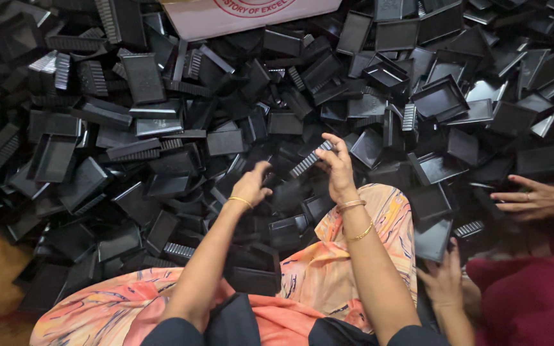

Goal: The person sits on the floor and repeatedly picks up small black plastic parts from a large pile, inspects them by turning them over, and places them into a cardboard box. The process continues throughout the clip with the person handling the parts one at a time.

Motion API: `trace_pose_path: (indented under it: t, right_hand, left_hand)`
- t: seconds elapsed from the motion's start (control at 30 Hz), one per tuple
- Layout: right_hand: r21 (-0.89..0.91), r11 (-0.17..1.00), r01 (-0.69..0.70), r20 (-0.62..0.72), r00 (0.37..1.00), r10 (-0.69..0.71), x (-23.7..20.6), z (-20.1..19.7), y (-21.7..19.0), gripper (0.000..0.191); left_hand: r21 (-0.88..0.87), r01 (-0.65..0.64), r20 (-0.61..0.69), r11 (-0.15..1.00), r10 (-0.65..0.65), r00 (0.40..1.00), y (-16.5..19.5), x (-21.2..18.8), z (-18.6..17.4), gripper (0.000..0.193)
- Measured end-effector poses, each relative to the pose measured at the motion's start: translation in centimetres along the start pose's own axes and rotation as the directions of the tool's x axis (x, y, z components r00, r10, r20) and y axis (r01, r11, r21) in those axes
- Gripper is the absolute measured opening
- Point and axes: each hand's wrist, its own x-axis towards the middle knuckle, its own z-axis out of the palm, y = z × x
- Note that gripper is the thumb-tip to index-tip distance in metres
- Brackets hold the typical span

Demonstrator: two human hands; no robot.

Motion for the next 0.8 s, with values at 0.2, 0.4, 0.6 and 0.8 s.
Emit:
trace_pose_path:
  t: [0.2, 0.4, 0.6, 0.8]
  right_hand:
    - [-0.045, 0.986, -0.160, 0.038, 0.986, 0.162, -1.3, 1.0, -0.5, 0.048]
    - [0.092, 0.941, -0.325, 0.457, 0.853, 0.250, -3.8, 3.5, 0.7, 0.055]
    - [0.045, 0.984, -0.170, 0.617, 0.779, 0.106, -6.2, 4.8, 0.6, 0.069]
    - [0.095, 0.994, -0.050, 0.745, 0.666, -0.038, -7.7, 5.0, -1.1, 0.083]
  left_hand:
    - [-0.187, 0.042, -0.459, 0.982, -0.125, 0.880, 3.5, -2.3, -2.1, 0.019]
    - [-0.442, -0.547, -0.399, 0.711, 0.391, 0.830, 6.8, -6.8, -5.0, 0.052]
    - [-0.630, -0.163, -0.285, 0.759, -0.031, 0.958, 8.6, -9.9, -5.3, 0.048]
    - [-0.325, -0.393, -0.511, 0.860, 0.190, 0.838, 8.2, -11.1, -6.1, 0.052]
